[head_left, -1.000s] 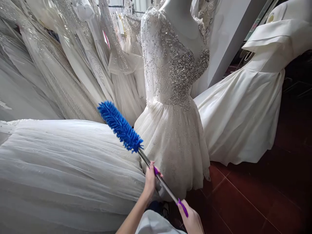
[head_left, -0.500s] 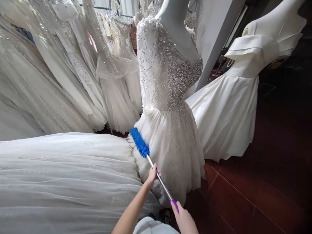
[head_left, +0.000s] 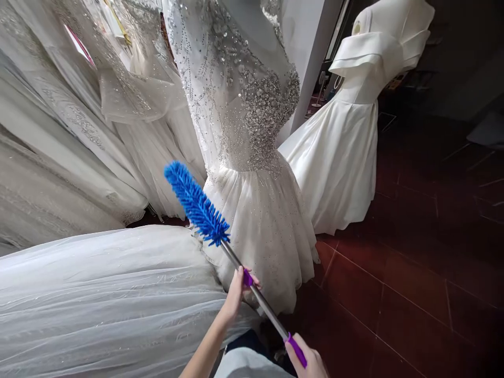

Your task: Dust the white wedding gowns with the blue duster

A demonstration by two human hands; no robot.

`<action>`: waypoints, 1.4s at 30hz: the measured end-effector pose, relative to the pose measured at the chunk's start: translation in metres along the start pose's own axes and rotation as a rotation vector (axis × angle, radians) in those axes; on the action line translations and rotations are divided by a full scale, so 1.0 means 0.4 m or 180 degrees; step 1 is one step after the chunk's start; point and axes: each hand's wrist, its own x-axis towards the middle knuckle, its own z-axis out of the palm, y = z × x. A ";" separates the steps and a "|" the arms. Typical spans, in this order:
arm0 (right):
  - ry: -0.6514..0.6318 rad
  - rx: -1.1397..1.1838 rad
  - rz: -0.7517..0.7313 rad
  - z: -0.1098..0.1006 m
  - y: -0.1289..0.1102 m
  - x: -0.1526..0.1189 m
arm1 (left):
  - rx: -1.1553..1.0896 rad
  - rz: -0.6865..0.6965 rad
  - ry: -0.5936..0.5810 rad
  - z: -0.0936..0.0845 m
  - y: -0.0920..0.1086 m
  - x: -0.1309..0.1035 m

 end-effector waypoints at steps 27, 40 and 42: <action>0.0417 -0.1918 -0.1083 -0.415 0.453 -0.041 | -0.1577 -0.1172 0.0634 0.296 -0.505 -0.110; 0.1040 -0.0853 -0.1371 -0.511 0.406 0.099 | 0.0186 0.0693 0.0970 0.516 -0.256 0.174; 0.0741 -0.0908 -0.1205 -0.534 0.426 0.107 | 0.0346 0.0652 0.1093 0.515 -0.312 0.178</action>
